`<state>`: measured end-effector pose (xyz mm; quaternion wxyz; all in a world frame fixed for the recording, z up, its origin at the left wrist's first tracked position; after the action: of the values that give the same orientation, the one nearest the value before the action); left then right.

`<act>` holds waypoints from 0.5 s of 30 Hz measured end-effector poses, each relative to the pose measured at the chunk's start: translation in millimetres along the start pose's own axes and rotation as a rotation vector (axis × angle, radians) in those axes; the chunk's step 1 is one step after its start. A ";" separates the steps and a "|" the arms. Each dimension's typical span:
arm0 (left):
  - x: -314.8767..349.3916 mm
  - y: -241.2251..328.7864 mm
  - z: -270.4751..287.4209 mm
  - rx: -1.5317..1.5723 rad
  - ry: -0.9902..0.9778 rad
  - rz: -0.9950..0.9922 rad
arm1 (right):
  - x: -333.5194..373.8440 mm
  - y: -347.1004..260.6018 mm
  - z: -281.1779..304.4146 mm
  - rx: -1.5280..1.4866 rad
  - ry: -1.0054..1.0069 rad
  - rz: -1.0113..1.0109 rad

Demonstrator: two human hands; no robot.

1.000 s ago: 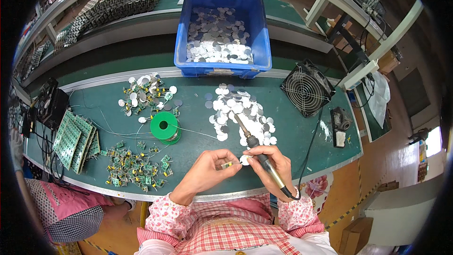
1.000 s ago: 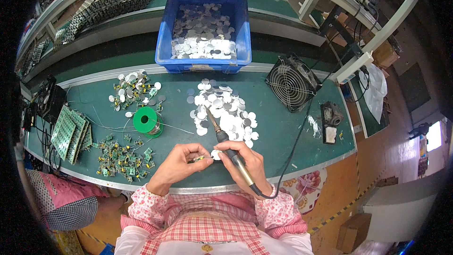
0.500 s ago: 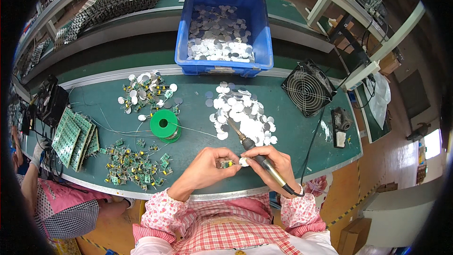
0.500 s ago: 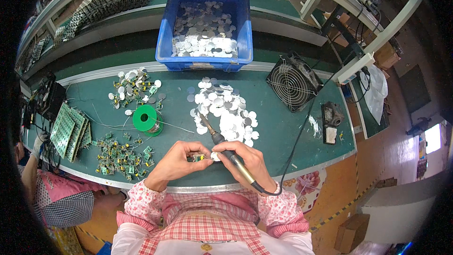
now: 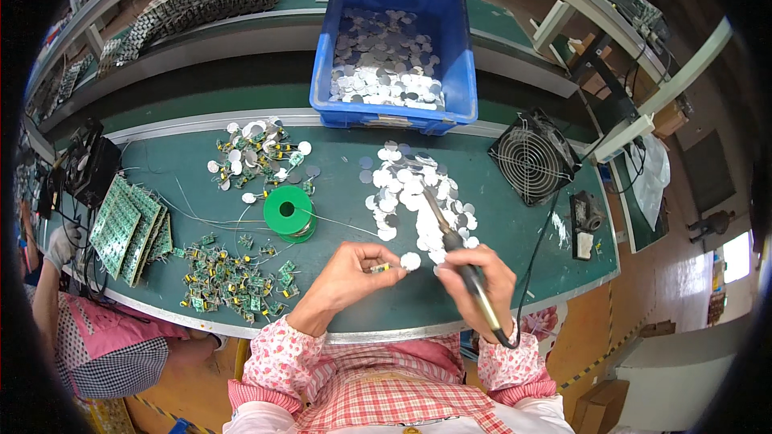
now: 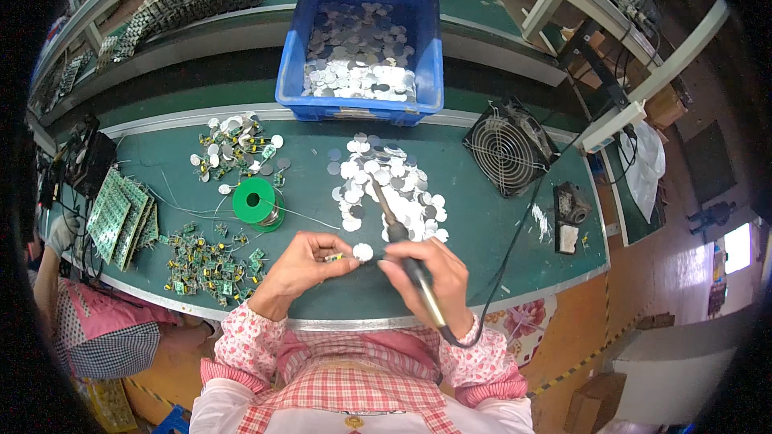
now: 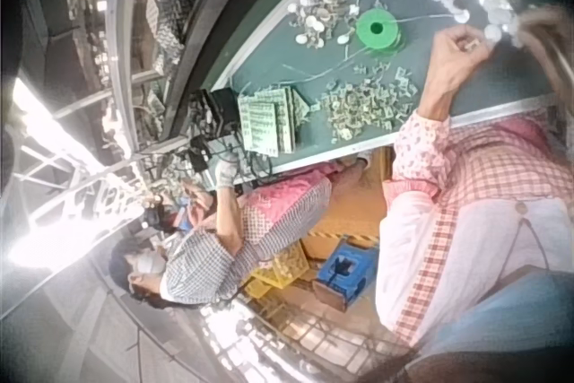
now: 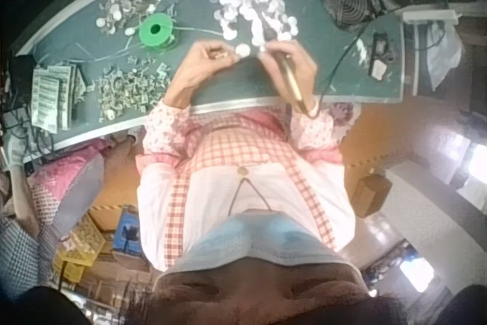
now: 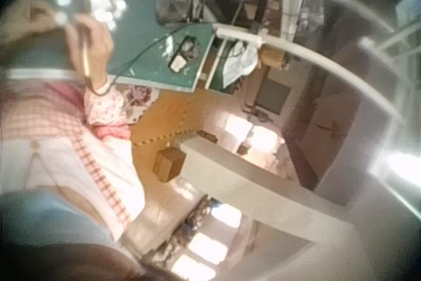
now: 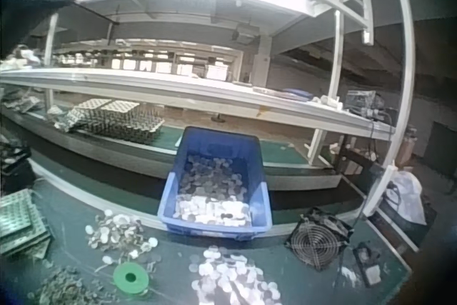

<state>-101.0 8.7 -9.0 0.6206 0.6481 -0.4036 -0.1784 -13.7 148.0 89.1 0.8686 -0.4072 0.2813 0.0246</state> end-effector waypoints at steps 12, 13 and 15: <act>-6.1 -5.7 19.4 0.361 0.230 -0.069 | 21.4 -10.0 4.5 -0.159 -0.067 -0.059; -6.8 -6.7 20.6 0.348 0.224 -0.079 | 20.8 -9.9 4.0 -0.159 -0.069 -0.059; -6.8 -7.1 21.1 0.337 0.218 -0.088 | 19.3 -13.3 1.6 -0.139 -0.094 -0.010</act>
<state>-118.5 -0.9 -21.1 0.5351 0.7752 -0.3295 -0.0638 6.9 136.7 89.3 0.8505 -0.4664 0.2360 0.0588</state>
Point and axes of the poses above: each hand's wrist, its own x-axis away from the middle knuckle, its own z-axis out of the back of the hand, y = z × x, the point moved 7 cm from there along -x, towards the middle knuckle, and after that the axes turned 1 degree about -z, right-handed, at the moved point
